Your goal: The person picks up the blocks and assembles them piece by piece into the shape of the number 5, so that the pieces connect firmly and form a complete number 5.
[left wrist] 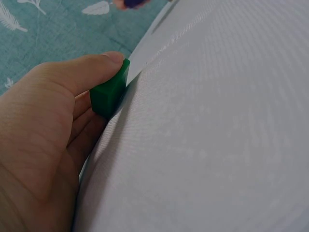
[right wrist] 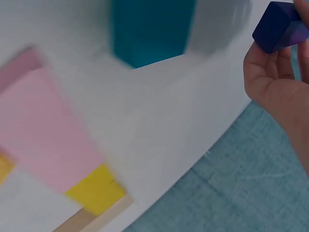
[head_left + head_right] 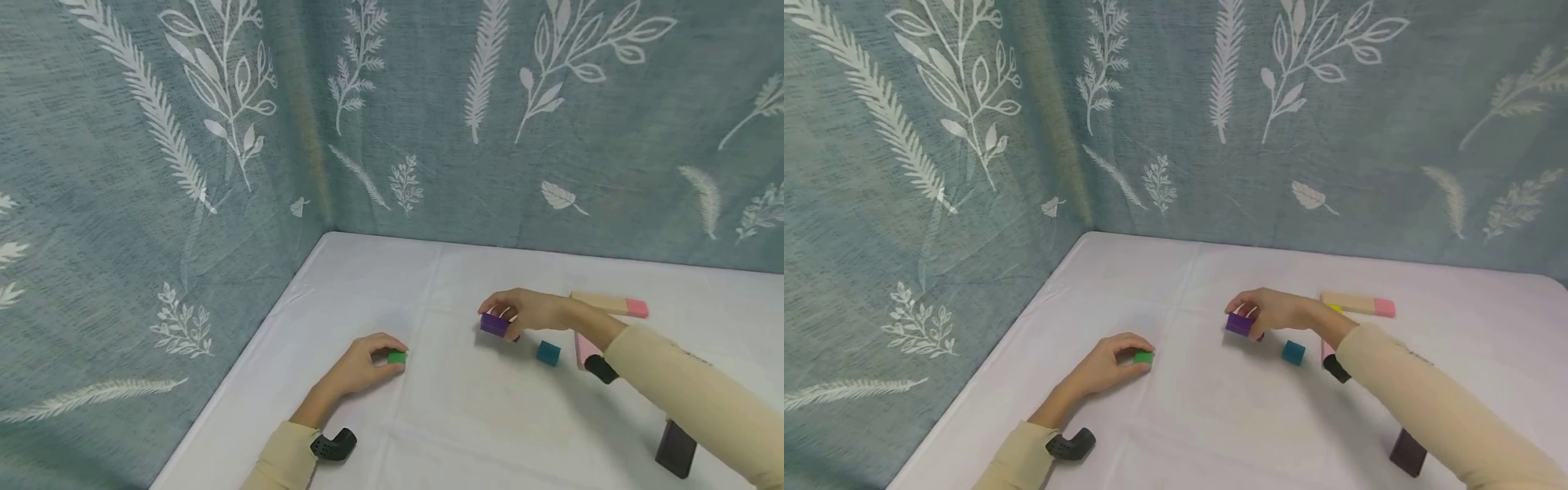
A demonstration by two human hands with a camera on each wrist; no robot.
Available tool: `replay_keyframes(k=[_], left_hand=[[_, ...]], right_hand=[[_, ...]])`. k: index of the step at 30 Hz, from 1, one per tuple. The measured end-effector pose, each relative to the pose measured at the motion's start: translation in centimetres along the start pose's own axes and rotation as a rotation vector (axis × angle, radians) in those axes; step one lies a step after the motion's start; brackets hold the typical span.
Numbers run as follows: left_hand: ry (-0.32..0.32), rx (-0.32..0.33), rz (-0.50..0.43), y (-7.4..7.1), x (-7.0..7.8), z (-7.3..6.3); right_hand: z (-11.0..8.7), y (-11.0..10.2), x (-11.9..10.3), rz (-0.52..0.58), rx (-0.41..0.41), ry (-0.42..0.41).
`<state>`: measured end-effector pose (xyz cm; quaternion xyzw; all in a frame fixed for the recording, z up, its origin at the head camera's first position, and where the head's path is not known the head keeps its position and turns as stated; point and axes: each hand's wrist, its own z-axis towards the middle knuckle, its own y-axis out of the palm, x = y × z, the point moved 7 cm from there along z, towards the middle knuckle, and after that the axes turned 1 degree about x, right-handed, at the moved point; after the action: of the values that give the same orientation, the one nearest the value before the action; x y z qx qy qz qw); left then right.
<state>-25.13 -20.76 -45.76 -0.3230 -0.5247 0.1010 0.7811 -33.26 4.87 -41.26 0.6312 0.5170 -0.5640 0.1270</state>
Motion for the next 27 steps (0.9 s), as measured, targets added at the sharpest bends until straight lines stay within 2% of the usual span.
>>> replay_keyframes(k=[6,10,17,23,27], left_hand=[[-0.003,0.010,-0.001,-0.1,-0.1,0.1],[-0.001,0.018,-0.004,0.0,0.1,0.2],[-0.007,0.013,-0.013,0.2,0.0,0.3],[-0.020,0.009,-0.020,0.2,-0.1,0.3],[-0.036,0.011,-0.013,0.1,0.4,0.3]], right_hand=[[-2.9,0.3,0.8,-0.021,0.004,0.011],[-4.6,0.7,0.9,-0.006,-0.003,-0.014],[-6.7,0.9,1.7,-0.024,0.010,-0.039],[-8.4,1.8,2.1,0.008,0.009,-0.035],[-9.4,2.5,2.1,-0.030,0.000,-0.054]])
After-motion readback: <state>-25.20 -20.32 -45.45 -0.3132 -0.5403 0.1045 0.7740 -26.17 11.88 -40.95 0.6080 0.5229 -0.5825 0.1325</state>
